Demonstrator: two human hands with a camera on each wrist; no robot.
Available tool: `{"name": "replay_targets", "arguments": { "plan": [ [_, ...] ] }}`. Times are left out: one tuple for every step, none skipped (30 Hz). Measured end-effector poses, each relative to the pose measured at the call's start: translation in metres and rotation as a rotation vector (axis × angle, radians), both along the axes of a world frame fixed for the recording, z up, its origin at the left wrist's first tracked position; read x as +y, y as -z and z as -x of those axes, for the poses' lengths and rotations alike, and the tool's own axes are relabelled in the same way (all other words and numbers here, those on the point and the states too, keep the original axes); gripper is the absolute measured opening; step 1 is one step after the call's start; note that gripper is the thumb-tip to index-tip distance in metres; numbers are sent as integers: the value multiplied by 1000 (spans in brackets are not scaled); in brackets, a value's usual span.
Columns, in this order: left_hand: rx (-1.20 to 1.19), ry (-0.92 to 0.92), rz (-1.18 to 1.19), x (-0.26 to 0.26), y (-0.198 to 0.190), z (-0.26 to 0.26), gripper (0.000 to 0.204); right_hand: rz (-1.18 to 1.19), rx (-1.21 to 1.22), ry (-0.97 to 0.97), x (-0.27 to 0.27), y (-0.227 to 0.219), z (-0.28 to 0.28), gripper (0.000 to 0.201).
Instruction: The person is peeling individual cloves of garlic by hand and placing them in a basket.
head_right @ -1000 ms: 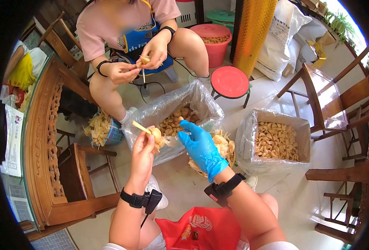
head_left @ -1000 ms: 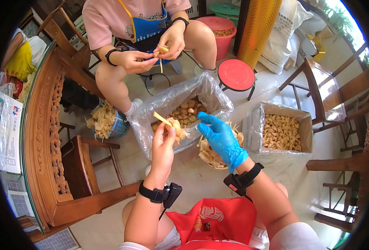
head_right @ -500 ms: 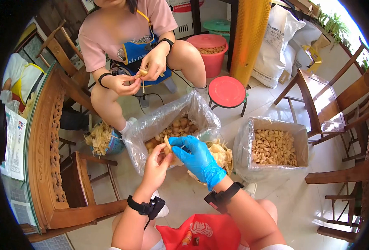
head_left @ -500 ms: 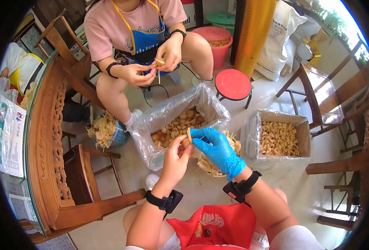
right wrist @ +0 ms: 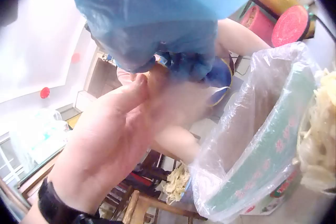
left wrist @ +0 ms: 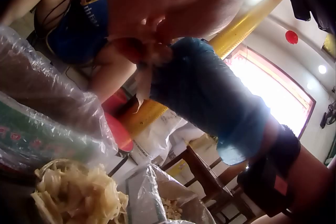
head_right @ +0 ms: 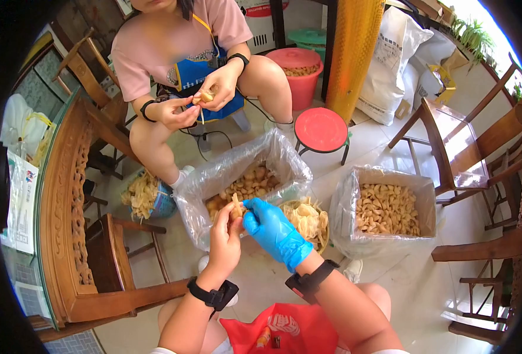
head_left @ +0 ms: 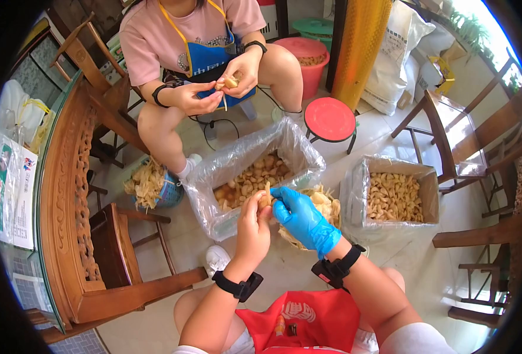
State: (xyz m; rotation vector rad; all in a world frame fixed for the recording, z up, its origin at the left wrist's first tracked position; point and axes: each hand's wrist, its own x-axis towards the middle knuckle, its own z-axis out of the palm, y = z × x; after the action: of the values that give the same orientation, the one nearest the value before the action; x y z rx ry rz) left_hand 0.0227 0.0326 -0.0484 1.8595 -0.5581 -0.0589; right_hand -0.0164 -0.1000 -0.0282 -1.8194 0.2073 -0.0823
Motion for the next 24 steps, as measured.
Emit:
{"name": "replay_targets", "arguments": {
  "plan": [
    [43, -3, 21, 2, 2, 0, 28, -3, 7, -2, 2, 2, 1, 34],
    [82, -4, 45, 2, 4, -1, 28, -11, -19, -2, 2, 3, 1, 35],
    [82, -4, 45, 2, 3, -1, 28, -19, -49, -1, 2, 3, 0, 35],
    [132, -3, 110, 2, 3, 1, 29, -18, -46, -3, 2, 2, 0, 35],
    [179, -2, 174, 1, 3, 1, 29, -37, -64, -16, 1, 0, 1, 35],
    [179, -2, 174, 2, 4, 1, 29, -57, -83, -28, 1, -1, 1, 35],
    [170, -11, 171, 2, 6, 1, 29, -57, -81, -31, 2, -1, 1, 35],
    [160, -19, 167, 3, 7, 0, 29, -70, -97, -33, 3, 0, 0, 35],
    [160, -19, 167, 3, 7, 0, 29, -83, -117, -34, 3, 0, 0, 34],
    [138, -25, 141, 4, 6, 0, 30, -86, -109, -37, 4, 1, 1, 34],
    [115, -27, 116, 3, 6, -1, 30, -86, -96, -40, 4, 3, 1, 34],
    [114, -27, 116, 4, 6, -3, 30, -83, -89, -43, 3, 4, -1, 34],
    [114, -32, 100, 5, 9, -3, 30, -88, -80, -39, 5, 6, 1, 34],
    [107, -39, 87, 6, 10, -5, 30, -132, -104, -38, 6, 7, -1, 34],
    [107, -39, 87, 5, 9, -6, 30, -175, -131, -37, 6, 7, -2, 35],
    [129, -31, 117, 5, 7, -4, 30, -178, -125, -39, 6, 6, -2, 35],
    [147, -21, 150, 5, 5, -4, 30, -184, -112, -45, 5, 2, -2, 35],
    [147, -21, 150, 3, 2, -5, 30, -189, -101, -51, 5, 1, -3, 35],
    [177, -13, 203, 2, -1, -4, 29, -190, -99, -52, 5, 3, -3, 35],
    [207, -4, 256, 1, -4, -4, 29, -205, -137, -47, 6, 8, -4, 37],
    [206, -4, 256, 2, -7, -5, 29, -220, -176, -42, 6, 11, -5, 38],
    [280, -5, 273, 4, -9, -7, 28, -221, -175, -42, 9, 12, -4, 38],
    [352, -6, 290, 4, -11, -9, 28, -244, -147, -21, 11, 13, -3, 39],
    [309, -32, 312, 3, -9, -11, 28, -268, -118, -2, 13, 13, -3, 40]
  ]
}}
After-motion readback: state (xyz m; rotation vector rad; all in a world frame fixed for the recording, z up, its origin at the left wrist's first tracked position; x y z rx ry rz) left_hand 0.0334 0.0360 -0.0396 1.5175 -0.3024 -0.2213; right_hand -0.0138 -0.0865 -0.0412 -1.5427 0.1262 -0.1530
